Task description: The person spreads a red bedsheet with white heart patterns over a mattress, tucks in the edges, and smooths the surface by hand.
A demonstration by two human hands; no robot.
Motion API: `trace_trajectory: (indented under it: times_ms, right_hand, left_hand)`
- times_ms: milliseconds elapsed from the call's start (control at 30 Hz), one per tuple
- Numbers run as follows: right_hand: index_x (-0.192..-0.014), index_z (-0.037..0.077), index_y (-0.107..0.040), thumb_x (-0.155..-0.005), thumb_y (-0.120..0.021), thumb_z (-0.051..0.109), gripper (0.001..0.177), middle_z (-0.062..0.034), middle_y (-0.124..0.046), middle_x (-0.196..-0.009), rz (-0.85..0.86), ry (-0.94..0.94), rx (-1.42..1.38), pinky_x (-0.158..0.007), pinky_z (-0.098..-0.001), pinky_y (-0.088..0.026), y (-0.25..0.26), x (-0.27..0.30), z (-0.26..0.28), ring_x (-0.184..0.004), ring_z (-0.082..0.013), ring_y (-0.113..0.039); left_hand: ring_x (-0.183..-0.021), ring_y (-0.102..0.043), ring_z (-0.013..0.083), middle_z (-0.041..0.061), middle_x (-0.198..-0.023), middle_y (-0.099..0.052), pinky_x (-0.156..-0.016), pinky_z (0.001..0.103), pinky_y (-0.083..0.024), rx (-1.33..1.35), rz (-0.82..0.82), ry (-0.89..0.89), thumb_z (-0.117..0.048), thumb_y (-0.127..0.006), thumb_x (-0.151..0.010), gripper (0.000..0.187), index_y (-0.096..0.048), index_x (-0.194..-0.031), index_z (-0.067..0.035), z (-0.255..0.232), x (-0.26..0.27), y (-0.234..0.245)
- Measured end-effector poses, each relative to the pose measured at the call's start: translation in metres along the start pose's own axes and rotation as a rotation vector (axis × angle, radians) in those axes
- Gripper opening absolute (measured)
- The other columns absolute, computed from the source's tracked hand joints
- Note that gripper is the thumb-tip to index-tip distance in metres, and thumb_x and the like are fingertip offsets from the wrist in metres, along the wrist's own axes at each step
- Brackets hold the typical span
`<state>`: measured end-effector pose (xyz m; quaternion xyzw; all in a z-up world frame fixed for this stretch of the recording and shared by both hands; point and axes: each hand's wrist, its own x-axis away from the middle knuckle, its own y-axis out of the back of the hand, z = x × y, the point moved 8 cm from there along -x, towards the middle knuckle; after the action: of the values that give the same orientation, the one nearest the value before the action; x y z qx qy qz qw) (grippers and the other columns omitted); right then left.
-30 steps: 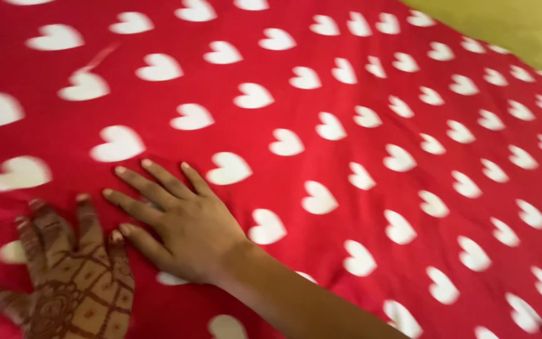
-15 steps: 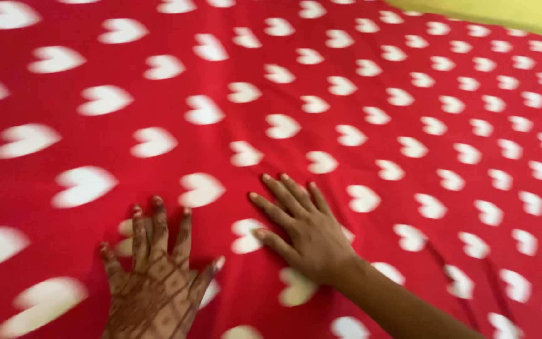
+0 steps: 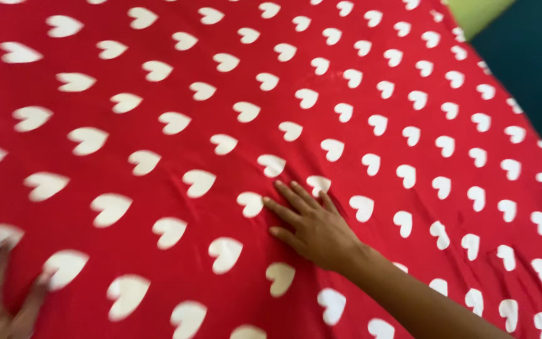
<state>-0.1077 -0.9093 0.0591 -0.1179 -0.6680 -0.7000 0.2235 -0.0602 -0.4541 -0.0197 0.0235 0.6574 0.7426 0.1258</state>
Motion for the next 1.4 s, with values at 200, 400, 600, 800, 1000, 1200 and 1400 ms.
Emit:
trace_trajectory:
  times_ms: [200,400,600,800,1000,1200,1400]
  right_hand:
    - [-0.159,0.037,-0.024,-0.095,-0.054,0.054,0.073,0.0048,-0.004,-0.172,0.229,-0.081,-0.054,-0.122,-0.0592,-0.026,-0.003,0.087,-0.004,-0.159,-0.0219,-0.005]
    - [-0.158,0.037,-0.026,-0.094,-0.055,0.052,0.072,0.0105,-0.006,-0.172,0.236,-0.133,-0.134,-0.12,-0.0602,-0.032,-0.035,0.176,-0.068,-0.16,-0.0163,-0.01]
    - [-0.161,0.037,-0.015,-0.099,-0.044,0.065,0.073,0.0065,0.001,-0.171,0.135,-0.223,-0.062,-0.119,-0.071,-0.016,-0.087,0.262,-0.15,-0.158,-0.0204,0.0]
    - [-0.162,0.045,-0.008,-0.094,-0.034,0.077,0.08,0.0045,0.008,-0.173,0.157,-0.388,-0.121,-0.119,-0.0726,-0.006,-0.11,0.31,-0.217,-0.159,-0.0244,0.007]
    - [-0.162,0.047,-0.005,-0.092,-0.035,0.078,0.082,0.0061,0.012,-0.173,0.265,-0.371,-0.269,-0.121,-0.0723,0.001,-0.103,0.318,-0.224,-0.159,-0.0231,0.01]
    - [-0.16,0.045,-0.019,-0.092,-0.048,0.07,0.079,0.0122,-0.005,-0.174,0.099,-0.316,-0.406,-0.126,-0.0658,-0.004,-0.114,0.332,-0.251,-0.16,-0.0159,-0.001]
    - [-0.161,0.041,-0.018,-0.096,-0.051,0.069,0.078,0.008,-0.003,-0.173,-0.06,-0.435,-0.379,-0.124,-0.0669,-0.008,-0.136,0.395,-0.312,-0.159,-0.0218,0.001]
  left_hand:
    - [-0.156,-0.004,0.0219,-0.003,-0.171,-0.003,-0.121,0.06,-0.014,-0.087,0.235,0.38,-0.074,-0.014,-0.095,0.077,-0.007,-0.162,-0.037,-0.004,0.011,0.004]
    - [-0.158,0.006,0.0303,0.003,-0.172,0.004,-0.118,0.072,0.0,0.311,0.273,0.626,-0.078,-0.017,-0.094,0.078,-0.009,-0.161,-0.039,-0.118,0.036,0.023]
    - [-0.157,0.001,0.0311,0.005,-0.171,-0.002,-0.112,0.078,0.0,0.304,0.181,0.519,-0.084,-0.023,-0.086,0.088,-0.015,-0.162,-0.04,-0.175,0.046,0.039]
    - [-0.156,0.017,0.0313,0.007,-0.17,0.008,-0.112,0.079,0.008,0.381,0.36,0.618,-0.103,-0.03,-0.065,0.11,-0.009,-0.159,-0.049,-0.216,0.038,0.032]
    - [-0.155,0.019,0.0329,0.008,-0.169,0.016,-0.104,0.083,0.01,0.414,0.318,0.372,-0.11,-0.032,-0.047,0.128,-0.006,-0.157,-0.048,-0.341,0.005,0.059]
    - [-0.148,0.019,0.0447,0.012,-0.171,0.023,-0.101,0.084,-0.001,0.181,0.364,-0.024,-0.108,-0.033,-0.048,0.126,-0.001,-0.158,-0.054,-0.501,-0.011,0.104]
    - [-0.152,0.019,0.0497,0.009,-0.171,0.022,-0.109,0.081,-0.003,0.098,0.485,-0.383,-0.096,-0.035,-0.074,0.102,-0.003,-0.16,-0.051,-0.674,0.026,0.159]
